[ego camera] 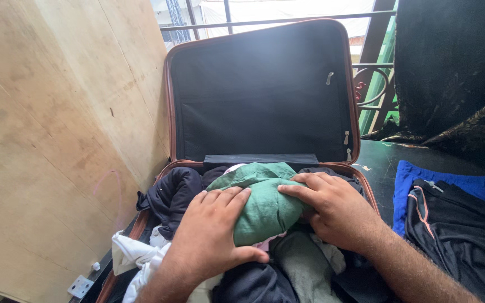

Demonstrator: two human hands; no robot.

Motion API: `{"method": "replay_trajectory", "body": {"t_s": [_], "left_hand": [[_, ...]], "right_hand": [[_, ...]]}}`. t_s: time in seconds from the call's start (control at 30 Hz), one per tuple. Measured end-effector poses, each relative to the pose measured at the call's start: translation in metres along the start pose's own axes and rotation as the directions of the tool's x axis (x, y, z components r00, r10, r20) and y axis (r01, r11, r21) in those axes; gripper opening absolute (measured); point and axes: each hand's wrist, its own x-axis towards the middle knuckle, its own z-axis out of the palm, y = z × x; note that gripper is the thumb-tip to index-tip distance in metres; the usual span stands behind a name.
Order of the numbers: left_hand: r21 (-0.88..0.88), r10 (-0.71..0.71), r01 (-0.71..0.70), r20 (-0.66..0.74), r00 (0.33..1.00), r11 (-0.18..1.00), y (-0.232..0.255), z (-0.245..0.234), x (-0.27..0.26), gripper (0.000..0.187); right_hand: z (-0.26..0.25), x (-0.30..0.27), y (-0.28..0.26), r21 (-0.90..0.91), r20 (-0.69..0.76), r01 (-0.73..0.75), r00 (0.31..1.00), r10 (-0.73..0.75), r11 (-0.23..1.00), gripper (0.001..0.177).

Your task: The person packs a suitcase by taking various items of clothing, such as a grey t-shirt, a black top, a pink garment, green shorts, and blue Adidas shorts, and placing them inside the main compartment.

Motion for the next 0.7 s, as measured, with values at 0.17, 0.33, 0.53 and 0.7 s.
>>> {"method": "replay_trajectory", "body": {"t_s": [0.17, 0.33, 0.53, 0.7], "left_hand": [[-0.08, -0.235, 0.278, 0.347, 0.908, 0.957, 0.003, -0.015, 0.013, 0.071], [-0.267, -0.258, 0.572, 0.692, 0.674, 0.776, -0.005, -0.027, 0.015, 0.075], [-0.217, -0.323, 0.544, 0.609, 0.724, 0.811, -0.007, -0.015, 0.008, 0.07], [-0.148, -0.319, 0.388, 0.349, 0.881, 0.91, -0.012, -0.015, 0.01, 0.067]], "right_hand": [[-0.015, -0.001, 0.003, 0.061, -0.021, 0.054, 0.998, -0.053, 0.997, 0.059], [-0.021, -0.004, 0.007, 0.25, 0.31, -0.241, 0.937, 0.158, 0.938, 0.042], [-0.004, 0.008, 0.009, 0.259, 0.155, -0.246, 0.965, 0.211, 0.934, 0.05], [-0.009, -0.005, 0.008, 0.124, 0.155, -0.044, 0.988, 0.024, 0.991, 0.037]]}}
